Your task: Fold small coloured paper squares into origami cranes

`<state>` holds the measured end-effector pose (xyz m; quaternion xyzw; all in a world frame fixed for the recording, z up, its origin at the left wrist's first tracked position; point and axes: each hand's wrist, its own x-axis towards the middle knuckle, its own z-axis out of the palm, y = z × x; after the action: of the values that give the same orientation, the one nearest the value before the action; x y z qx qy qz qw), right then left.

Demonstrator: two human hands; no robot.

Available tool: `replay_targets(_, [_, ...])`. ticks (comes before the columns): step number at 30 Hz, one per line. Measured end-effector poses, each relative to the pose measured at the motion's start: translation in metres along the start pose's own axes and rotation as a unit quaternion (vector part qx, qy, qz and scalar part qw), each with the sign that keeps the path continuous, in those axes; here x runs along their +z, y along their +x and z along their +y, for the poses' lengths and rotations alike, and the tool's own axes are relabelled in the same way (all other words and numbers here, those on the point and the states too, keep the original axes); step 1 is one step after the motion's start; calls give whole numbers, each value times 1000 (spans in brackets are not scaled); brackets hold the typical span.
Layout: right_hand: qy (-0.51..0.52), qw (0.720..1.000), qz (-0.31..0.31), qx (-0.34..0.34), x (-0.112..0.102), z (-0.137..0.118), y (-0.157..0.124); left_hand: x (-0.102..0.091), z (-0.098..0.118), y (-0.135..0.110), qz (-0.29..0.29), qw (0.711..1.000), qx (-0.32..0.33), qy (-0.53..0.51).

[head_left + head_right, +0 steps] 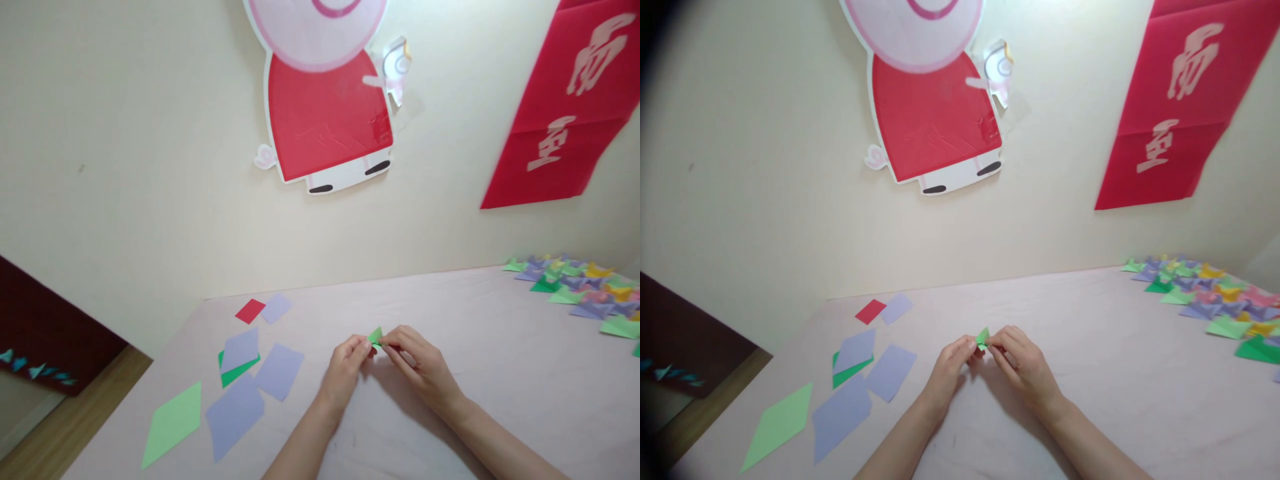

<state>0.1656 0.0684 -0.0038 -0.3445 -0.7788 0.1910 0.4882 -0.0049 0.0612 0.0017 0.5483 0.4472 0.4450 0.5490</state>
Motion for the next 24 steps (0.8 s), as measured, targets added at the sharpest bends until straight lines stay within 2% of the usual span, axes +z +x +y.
replay_targets(3, [-11,1000,-7,-8,0,-3,0,1,2,-1,0,1000,-6,-19])
replay_targets(7, [-15,999,-21,19,-2,-6,2,3,0,-2,3,1000,-13,-25])
replay_targets(18, [-163,986,-36,-5,4,2,1,10,-12,-3,31,996,37,82])
replay_targets(21, [-166,985,-39,13,-5,-6,-3,10,-8,-5,28,994,41,95])
replay_targets(24, [-162,985,-42,50,-27,-19,-13,9,-4,-7,27,992,42,116])
